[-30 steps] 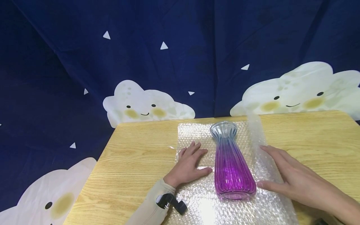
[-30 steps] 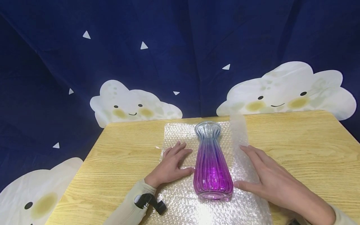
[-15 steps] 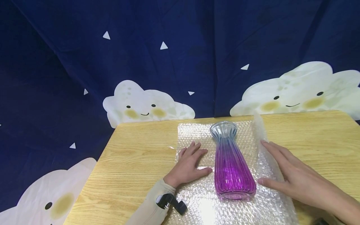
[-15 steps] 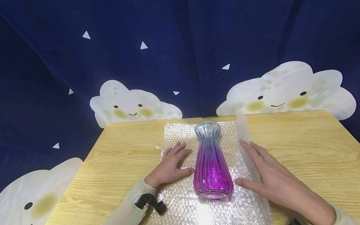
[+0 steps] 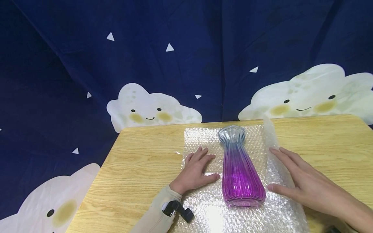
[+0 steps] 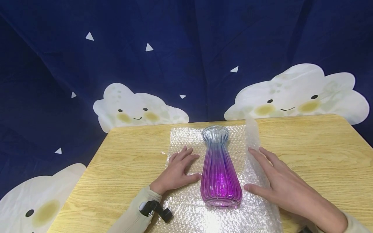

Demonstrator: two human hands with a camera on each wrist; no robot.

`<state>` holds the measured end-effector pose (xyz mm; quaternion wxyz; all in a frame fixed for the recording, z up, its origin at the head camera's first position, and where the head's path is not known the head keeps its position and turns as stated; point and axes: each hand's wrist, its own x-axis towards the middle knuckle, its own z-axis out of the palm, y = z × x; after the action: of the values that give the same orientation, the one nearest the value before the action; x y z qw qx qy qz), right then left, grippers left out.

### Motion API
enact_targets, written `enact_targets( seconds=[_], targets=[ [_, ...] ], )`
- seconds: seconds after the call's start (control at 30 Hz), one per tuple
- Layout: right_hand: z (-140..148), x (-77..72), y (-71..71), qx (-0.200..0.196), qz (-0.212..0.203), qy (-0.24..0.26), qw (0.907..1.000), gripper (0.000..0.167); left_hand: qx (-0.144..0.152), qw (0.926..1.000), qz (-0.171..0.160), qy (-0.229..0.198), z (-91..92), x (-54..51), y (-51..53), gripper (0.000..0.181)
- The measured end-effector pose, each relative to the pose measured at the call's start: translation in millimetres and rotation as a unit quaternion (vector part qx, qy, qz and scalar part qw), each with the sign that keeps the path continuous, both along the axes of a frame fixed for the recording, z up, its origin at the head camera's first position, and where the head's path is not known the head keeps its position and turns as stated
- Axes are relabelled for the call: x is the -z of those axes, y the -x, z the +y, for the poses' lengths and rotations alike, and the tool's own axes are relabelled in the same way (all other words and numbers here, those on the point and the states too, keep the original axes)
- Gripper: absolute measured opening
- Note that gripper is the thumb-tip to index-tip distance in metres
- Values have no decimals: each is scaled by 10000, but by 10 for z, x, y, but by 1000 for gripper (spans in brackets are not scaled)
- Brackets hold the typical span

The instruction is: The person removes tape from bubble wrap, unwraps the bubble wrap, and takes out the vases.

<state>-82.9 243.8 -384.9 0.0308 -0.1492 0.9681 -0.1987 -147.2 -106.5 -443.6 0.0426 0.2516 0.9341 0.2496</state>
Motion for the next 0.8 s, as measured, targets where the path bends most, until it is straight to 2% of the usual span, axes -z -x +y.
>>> enact_targets(
  seconds=[0.47,0.8],
  targets=[
    [50,30,36,23,239,2,9997,108,1,10000,21,8,3,-13,-16,72],
    [98,46,66,19,281,85,9996,117,2,10000,40,70,5,5,5,72]
  ],
)
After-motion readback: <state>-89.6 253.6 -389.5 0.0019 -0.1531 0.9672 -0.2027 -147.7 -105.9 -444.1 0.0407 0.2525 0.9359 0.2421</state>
